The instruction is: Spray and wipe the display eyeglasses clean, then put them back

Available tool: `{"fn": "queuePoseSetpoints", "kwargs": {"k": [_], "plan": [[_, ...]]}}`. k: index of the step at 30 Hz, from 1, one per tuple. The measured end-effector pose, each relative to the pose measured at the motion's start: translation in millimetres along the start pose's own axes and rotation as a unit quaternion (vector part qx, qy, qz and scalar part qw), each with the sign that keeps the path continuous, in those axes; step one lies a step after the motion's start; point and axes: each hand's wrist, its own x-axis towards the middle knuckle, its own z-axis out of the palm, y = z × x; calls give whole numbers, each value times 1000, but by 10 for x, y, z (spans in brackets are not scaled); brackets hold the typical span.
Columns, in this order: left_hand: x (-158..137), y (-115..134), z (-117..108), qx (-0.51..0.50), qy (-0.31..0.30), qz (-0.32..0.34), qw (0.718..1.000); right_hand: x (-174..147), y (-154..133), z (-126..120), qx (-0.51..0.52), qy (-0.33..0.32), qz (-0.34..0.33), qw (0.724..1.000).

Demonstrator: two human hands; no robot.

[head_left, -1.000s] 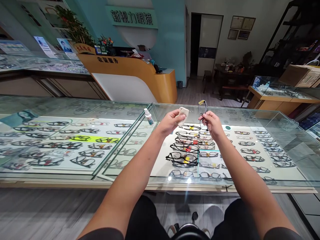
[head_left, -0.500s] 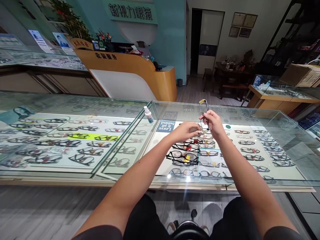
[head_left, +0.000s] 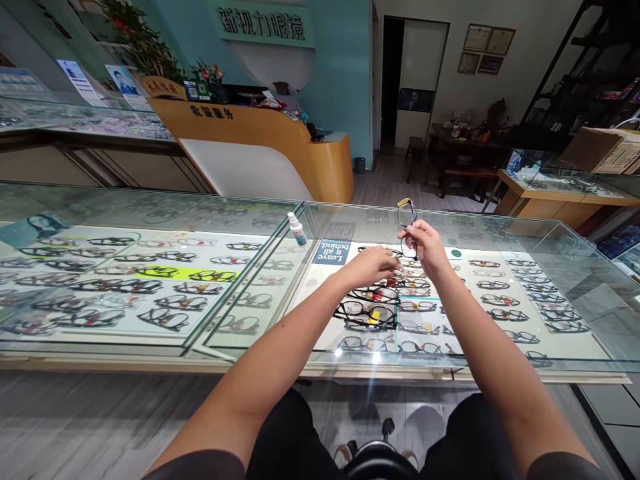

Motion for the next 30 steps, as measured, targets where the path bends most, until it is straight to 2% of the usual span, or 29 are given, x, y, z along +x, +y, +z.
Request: {"fn": "queuePoseSetpoints", "kwargs": {"k": [7, 30], "plan": [[-5, 21, -2, 25, -9, -8, 1000, -9, -17, 17, 6, 0, 4, 1000], [-9, -26, 32, 4, -7, -4, 1000, -14, -11, 21, -14, -12, -3, 1000]]}}
